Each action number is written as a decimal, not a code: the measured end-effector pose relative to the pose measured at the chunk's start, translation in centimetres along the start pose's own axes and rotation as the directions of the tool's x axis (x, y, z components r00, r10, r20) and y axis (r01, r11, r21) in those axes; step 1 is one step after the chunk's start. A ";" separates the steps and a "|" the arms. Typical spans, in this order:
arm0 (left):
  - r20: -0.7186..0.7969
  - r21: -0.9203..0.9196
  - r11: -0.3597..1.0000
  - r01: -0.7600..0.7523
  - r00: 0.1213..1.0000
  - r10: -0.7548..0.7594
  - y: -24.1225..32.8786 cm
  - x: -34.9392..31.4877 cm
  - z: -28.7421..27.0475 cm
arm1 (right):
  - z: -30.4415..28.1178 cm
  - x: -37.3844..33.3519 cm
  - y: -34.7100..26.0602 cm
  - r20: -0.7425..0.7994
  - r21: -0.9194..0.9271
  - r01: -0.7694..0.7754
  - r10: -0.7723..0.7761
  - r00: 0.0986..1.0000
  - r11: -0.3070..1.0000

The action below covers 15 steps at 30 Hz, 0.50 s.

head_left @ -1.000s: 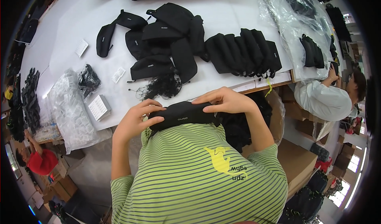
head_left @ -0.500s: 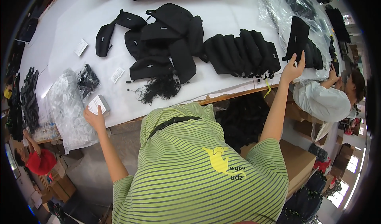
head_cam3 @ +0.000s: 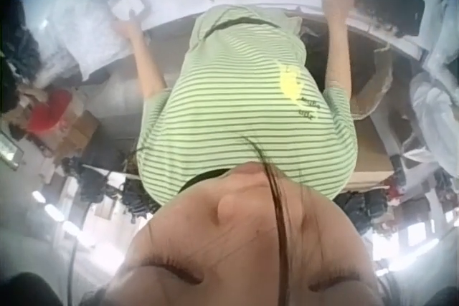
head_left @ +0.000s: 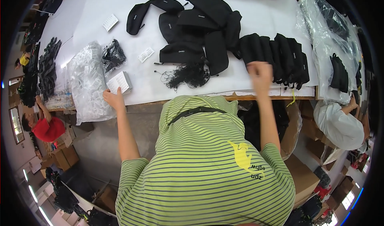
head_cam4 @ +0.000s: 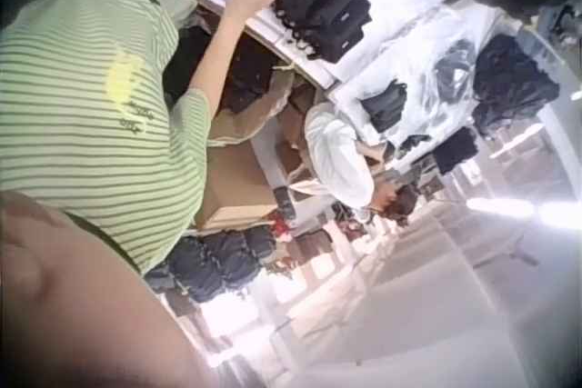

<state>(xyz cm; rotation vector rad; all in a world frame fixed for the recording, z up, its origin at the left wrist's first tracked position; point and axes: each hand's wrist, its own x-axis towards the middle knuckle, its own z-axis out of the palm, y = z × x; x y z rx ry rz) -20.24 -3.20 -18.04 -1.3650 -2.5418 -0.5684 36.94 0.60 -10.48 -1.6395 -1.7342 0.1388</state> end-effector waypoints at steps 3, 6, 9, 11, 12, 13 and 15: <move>0.033 -0.102 0.995 0.015 0.999 -0.012 0.6 1.0 -0.6 | 6.4 -4.4 -1.8 0.265 0.077 -0.029 0.008 0.964 0.997; 0.071 -0.286 0.955 0.077 0.996 -0.059 2.0 1.8 -1.7 | 9.5 -6.0 -2.5 0.288 0.075 -0.106 0.080 0.954 0.992; 0.028 -0.449 0.886 0.113 0.993 -0.113 3.4 2.2 -2.5 | 10.4 -6.1 -2.6 0.274 0.051 -0.124 0.106 0.956 0.991; -0.009 -0.527 0.844 0.099 0.993 -0.121 3.7 2.5 -2.7 | 10.2 -5.9 -2.5 0.293 0.032 -0.124 0.109 0.950 0.992; 0.006 -0.585 0.805 0.104 0.992 -0.124 4.0 2.8 -2.7 | 9.8 -5.7 -2.1 0.344 0.011 -0.118 0.107 0.933 0.993; 0.020 -0.639 0.761 0.111 0.992 -0.128 4.1 2.9 -2.7 | 9.4 -5.5 -1.6 0.395 -0.008 -0.108 0.103 0.913 0.994; 0.038 -0.702 0.707 0.084 0.996 -0.081 5.1 2.7 -3.2 | 7.4 -5.3 -0.2 0.439 -0.085 -0.153 0.175 0.881 0.985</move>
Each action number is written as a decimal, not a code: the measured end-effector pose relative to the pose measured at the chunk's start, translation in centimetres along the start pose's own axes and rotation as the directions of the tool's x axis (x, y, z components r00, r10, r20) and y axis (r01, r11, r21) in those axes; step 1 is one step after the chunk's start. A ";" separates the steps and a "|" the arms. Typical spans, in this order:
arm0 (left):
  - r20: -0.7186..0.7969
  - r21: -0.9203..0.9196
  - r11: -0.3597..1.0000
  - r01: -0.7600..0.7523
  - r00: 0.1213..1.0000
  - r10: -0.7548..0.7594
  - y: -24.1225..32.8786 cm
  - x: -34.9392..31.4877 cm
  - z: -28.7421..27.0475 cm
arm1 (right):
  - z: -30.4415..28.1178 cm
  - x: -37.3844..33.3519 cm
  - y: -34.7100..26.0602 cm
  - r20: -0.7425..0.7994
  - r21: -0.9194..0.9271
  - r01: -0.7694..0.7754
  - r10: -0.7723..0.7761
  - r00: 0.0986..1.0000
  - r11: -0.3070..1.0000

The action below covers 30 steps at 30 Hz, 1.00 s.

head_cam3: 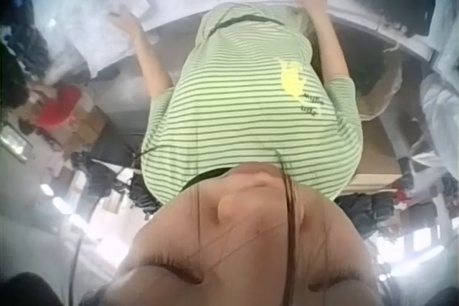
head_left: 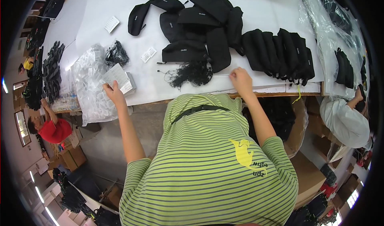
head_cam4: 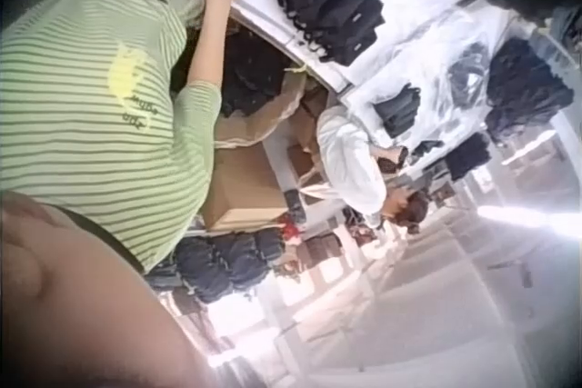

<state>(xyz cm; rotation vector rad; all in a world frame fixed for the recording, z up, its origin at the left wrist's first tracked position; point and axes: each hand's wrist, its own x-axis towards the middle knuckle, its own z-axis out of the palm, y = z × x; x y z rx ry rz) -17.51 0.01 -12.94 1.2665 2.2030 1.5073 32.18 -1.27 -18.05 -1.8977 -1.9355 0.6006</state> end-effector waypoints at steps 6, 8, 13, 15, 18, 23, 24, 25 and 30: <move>0.068 -0.099 0.991 0.089 0.994 -0.082 -0.8 -2.5 -2.4 | -6.0 -2.3 4.3 0.028 -0.148 -0.349 0.356 0.934 0.926; 0.065 -0.080 0.986 0.144 0.988 -0.139 0.3 -2.8 -2.2 | -6.4 -2.5 4.0 -0.055 -0.178 -0.355 0.351 0.935 0.918; 0.178 0.038 0.990 0.139 0.974 -0.143 3.3 -4.6 0.0 | -3.5 -2.2 0.1 -0.030 0.014 -0.055 0.055 0.998 0.998; 0.223 -0.009 0.982 0.189 0.958 -0.182 6.2 -5.9 1.6 | -2.1 -1.7 -1.1 0.039 0.014 0.015 -0.015 0.999 1.000; 0.275 -0.043 0.977 0.209 0.943 -0.189 6.5 -6.5 2.5 | -1.2 -1.1 -1.4 0.274 -0.021 0.140 -0.129 0.953 0.990; 0.412 -0.088 0.986 0.145 0.906 -0.096 9.9 -8.4 4.1 | -0.7 -1.9 -0.2 0.254 -0.098 0.268 -0.236 0.938 0.958; 0.450 -0.102 0.983 0.149 0.889 -0.088 10.6 -8.7 4.4 | -0.6 -2.1 -0.3 0.254 -0.098 0.268 -0.236 0.938 0.958; 0.483 -0.103 0.979 0.177 0.869 -0.106 11.5 -8.9 4.7 | -0.4 -2.4 -0.1 0.235 -0.108 0.280 -0.249 0.940 0.954; 0.669 -0.172 0.940 0.294 0.735 -0.108 14.9 -10.9 6.4 | 0.1 -3.5 0.2 0.165 -0.099 0.289 -0.270 0.949 0.952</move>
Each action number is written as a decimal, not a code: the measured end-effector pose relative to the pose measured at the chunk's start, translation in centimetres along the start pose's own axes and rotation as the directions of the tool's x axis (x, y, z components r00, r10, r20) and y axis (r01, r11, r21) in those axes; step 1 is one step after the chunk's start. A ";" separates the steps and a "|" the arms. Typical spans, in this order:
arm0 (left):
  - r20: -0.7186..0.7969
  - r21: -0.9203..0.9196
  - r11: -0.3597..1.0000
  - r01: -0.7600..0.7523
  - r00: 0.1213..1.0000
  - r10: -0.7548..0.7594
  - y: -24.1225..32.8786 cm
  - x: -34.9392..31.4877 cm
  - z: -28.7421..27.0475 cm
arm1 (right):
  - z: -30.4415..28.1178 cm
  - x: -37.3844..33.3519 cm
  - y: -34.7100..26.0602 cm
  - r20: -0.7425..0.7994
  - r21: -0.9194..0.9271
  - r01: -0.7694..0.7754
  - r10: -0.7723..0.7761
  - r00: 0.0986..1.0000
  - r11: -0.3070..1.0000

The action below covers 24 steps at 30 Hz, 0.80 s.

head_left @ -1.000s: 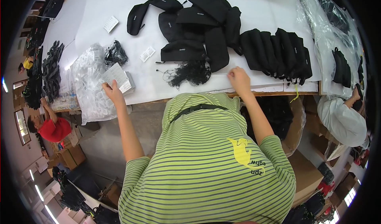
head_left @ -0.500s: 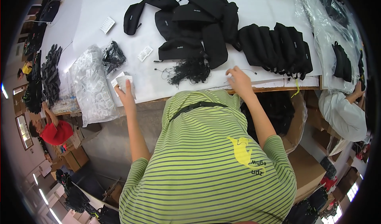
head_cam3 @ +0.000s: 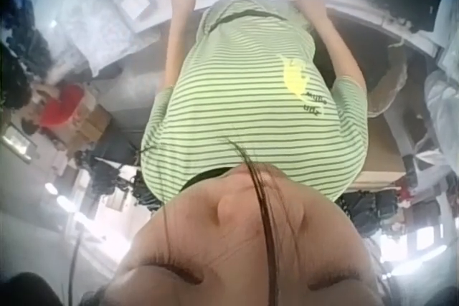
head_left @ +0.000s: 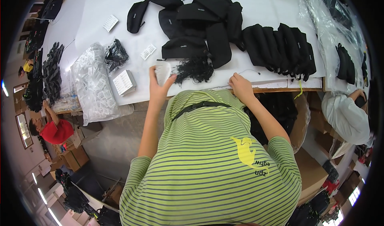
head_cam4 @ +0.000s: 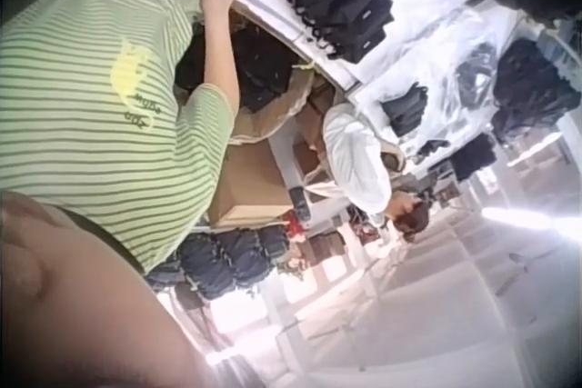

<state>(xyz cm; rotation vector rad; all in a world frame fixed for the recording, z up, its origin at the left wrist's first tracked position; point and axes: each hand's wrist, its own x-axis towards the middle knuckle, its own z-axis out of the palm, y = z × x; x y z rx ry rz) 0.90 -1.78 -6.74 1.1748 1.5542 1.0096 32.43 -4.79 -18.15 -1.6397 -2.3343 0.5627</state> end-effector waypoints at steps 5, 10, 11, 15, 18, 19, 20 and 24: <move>0.172 -0.100 0.995 -0.021 0.984 0.038 2.2 -0.8 2.5 | -2.6 0.9 -2.3 0.025 0.473 -0.180 0.191 0.981 0.862; 0.321 0.121 0.912 -0.393 0.885 0.338 5.0 -1.8 3.6 | -9.3 2.9 -9.6 0.193 0.951 -0.261 0.339 0.921 0.166; 0.291 0.106 0.918 -0.382 0.895 0.339 6.3 -2.2 4.0 | -9.8 3.0 -10.5 0.051 0.948 -0.141 0.302 0.952 0.284; 0.254 0.108 0.909 -0.403 0.895 0.367 7.6 -3.1 4.0 | -11.8 3.3 -13.1 -0.156 0.863 0.015 0.237 0.959 0.505; 0.225 0.154 0.882 -0.446 0.885 0.408 7.8 -3.4 3.8 | -12.0 3.3 -13.8 -0.214 0.818 0.038 0.243 0.946 0.574; 0.224 0.178 0.859 -0.481 0.870 0.440 7.8 -3.5 3.8 | -12.0 3.3 -13.9 -0.242 0.804 0.044 0.258 0.935 0.593; 0.223 0.203 0.833 -0.515 0.853 0.472 7.7 -3.5 3.9 | -11.9 3.3 -14.0 -0.242 0.804 0.045 0.256 0.936 0.594; 0.207 0.176 0.881 -0.439 0.892 0.402 8.6 -4.0 4.1 | -11.9 3.4 -14.2 -0.252 0.818 0.061 0.261 0.932 0.572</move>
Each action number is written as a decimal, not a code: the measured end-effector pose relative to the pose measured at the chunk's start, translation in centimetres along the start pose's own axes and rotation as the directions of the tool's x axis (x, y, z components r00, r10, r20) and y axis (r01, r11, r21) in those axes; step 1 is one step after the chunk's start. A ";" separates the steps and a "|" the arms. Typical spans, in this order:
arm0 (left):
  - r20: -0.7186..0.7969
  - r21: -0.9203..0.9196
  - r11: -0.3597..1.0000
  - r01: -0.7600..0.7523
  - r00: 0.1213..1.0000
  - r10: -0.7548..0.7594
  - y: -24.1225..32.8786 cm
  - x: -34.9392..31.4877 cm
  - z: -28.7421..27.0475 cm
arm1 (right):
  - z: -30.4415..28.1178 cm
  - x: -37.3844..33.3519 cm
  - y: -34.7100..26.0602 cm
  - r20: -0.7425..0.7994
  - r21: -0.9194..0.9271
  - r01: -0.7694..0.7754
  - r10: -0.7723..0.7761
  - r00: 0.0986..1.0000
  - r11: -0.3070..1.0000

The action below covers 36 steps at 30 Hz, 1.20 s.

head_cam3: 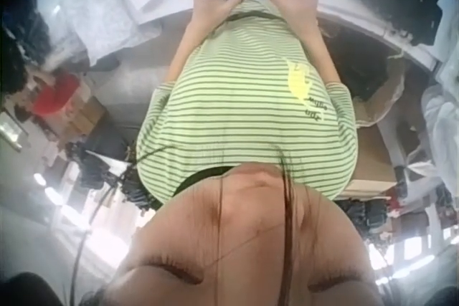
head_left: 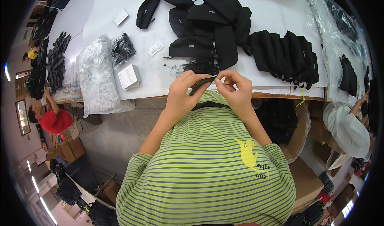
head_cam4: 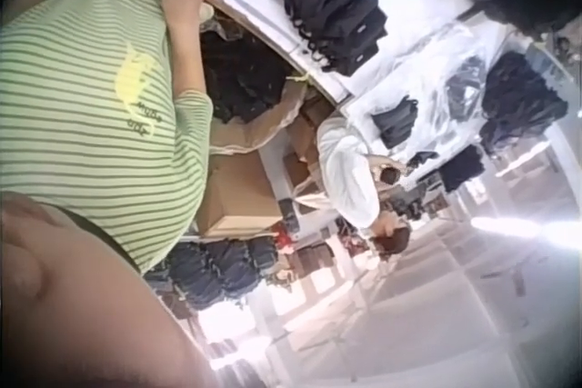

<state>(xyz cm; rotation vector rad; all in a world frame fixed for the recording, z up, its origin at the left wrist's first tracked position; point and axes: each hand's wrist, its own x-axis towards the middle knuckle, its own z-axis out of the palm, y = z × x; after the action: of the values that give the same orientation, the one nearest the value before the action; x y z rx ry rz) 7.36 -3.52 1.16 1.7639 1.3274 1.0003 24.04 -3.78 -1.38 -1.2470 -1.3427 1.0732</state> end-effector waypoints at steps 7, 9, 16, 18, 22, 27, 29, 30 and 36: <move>-0.014 0.091 0.982 -0.166 0.986 0.168 -0.2 0.1 -0.3 | -0.6 0.7 -1.1 0.035 0.017 -0.097 0.097 0.995 0.995; -0.001 0.032 0.985 -0.172 0.985 0.172 -0.4 0.4 -0.5 | -0.9 0.5 -0.8 0.048 0.029 -0.085 0.084 0.995 0.996; 0.451 -0.400 0.834 0.379 0.874 -0.181 -1.6 1.2 -0.3 | -2.2 0.3 -0.4 0.170 -0.007 -0.087 0.087 0.981 0.996; 0.470 -0.417 0.827 0.377 0.868 -0.158 -1.7 1.5 -0.1 | -2.4 0.5 0.0 0.243 0.071 -0.161 0.139 0.960 0.984; 0.373 -0.448 0.851 0.274 0.923 -0.101 -1.9 2.6 1.1 | -3.3 1.2 -0.2 0.379 0.394 -0.466 0.321 0.868 0.792; 0.385 -0.501 0.801 0.329 0.913 -0.135 -4.6 6.7 3.4 | -4.7 1.8 0.7 0.379 0.298 -0.534 0.415 0.827 0.791; 0.431 -0.482 0.788 0.384 0.887 -0.168 -9.0 9.1 5.6 | -5.3 2.0 1.2 0.351 0.299 -0.537 0.432 0.830 0.789; 0.447 -0.424 0.807 0.410 0.870 -0.207 -11.2 9.8 6.5 | -5.5 2.1 1.4 0.321 0.300 -0.537 0.447 0.835 0.788; 0.358 0.472 0.853 -0.224 0.933 0.047 -15.4 9.7 8.9 | -6.7 2.1 2.7 0.232 0.351 -0.556 0.506 0.831 0.753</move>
<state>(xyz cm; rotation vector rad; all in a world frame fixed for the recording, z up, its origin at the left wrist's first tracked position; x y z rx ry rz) 10.39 8.61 -14.74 2.3302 1.3291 0.3935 31.02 -1.54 -3.00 -1.2845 -0.7806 1.7597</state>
